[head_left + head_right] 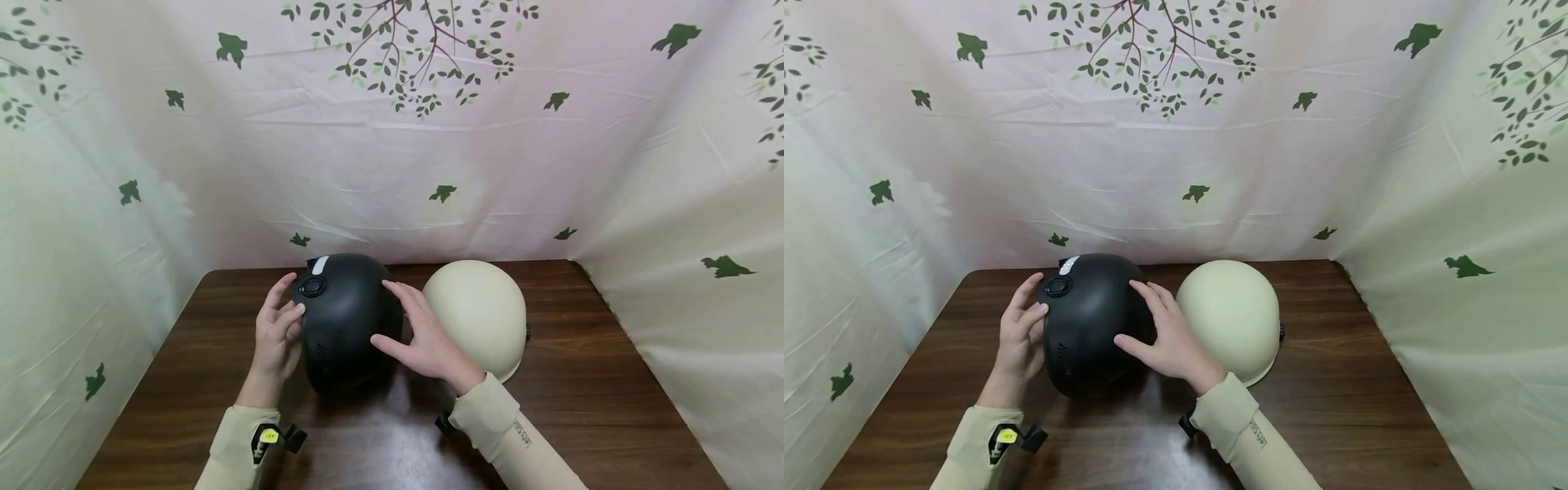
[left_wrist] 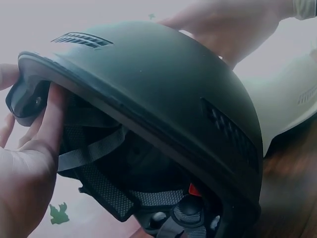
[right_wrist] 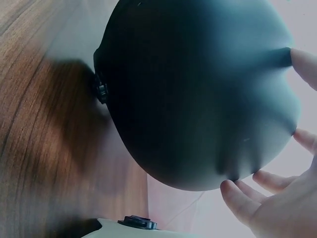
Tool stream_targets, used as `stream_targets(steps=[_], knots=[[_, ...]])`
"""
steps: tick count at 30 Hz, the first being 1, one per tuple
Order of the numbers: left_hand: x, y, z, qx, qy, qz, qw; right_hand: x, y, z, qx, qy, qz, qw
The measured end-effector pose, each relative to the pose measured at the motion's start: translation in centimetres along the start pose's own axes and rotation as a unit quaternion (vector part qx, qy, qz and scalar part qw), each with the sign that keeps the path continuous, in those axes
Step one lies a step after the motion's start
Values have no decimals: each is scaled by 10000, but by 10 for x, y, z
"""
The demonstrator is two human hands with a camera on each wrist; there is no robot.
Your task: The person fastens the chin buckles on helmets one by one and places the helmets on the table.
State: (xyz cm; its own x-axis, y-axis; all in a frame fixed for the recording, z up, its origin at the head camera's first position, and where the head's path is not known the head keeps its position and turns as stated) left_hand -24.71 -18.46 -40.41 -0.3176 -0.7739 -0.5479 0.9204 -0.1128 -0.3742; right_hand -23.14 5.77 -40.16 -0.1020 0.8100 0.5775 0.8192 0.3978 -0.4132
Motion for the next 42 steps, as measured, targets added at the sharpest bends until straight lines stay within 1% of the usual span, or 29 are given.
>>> stream_targets(steps=[6, 11, 14, 16, 18, 20, 21, 22, 24, 26, 28, 30, 33, 35, 36, 38, 42], knots=[[3, 2, -2, 152, 343, 52, 9993, 1, 0, 1, 18, 93, 20, 10000], [10, 4, -6, 304, 429, 260, 9983, 1, 1, 1, -11, 193, -17, 9998], [13, 4, -7, 333, 413, 312, 9981, 2, 1, 2, 2, 208, -8, 9998], [14, 4, -7, 322, 304, 350, 9984, 2, 1, 2, 6, 213, 0, 9998], [16, 4, -6, 322, 32, 427, 9986, 3, 1, 2, 14, 222, 8, 9998], [18, 4, -5, 318, -479, 538, 9969, 2, 1, 2, -1, 233, 5, 9997], [20, 4, -4, 307, -796, 594, 9946, 2, 2, 2, -11, 230, 3, 9997], [21, 4, -3, 297, -1135, 651, 9910, 2, 2, 2, -21, 236, 1, 9997], [23, 4, 1, 226, -1783, 719, 9811, 2, 3, 2, -11, 251, -6, 9997], [25, 3, 4, 114, -2289, 756, 9704, 2, 3, 2, 1, 269, -8, 9996], [26, 3, 9, -35, -2753, 781, 9582, 2, 3, 1, 22, 281, -10, 9996], [26, 3, 14, -232, -3185, 786, 9444, 2, 4, 1, 15, 282, -19, 9996], [25, 4, 23, -629, -3768, 794, 9207, 2, 5, 1, -37, 257, -63, 9996], [23, 4, 28, -901, -3994, 772, 9091, 2, 5, 1, -70, 250, -123, 9996], [22, 4, 31, -1014, -4070, 742, 9047, 2, 5, 2, -81, 232, -146, 9996], [20, 4, 33, -1183, -4144, 665, 8999, 2, 5, 2, -103, 198, -188, 9996], [18, 4, 36, -1294, -4247, 618, 8939, 2, 4, 2, -87, 202, -236, 9995]])
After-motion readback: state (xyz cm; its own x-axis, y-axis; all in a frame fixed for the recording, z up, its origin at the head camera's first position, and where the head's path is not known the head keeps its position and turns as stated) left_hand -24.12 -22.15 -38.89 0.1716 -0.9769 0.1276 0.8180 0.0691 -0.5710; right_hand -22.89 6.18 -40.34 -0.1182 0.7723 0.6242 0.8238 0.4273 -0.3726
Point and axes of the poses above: each hand's wrist, its own y-axis away from the middle knuckle, its own x-axis out of the back of the hand, z = x × y, the point moved 8 cm from there along -y, towards the middle knuckle, and after that the axes turned 3 degrees about x, right-handed, at the moved point
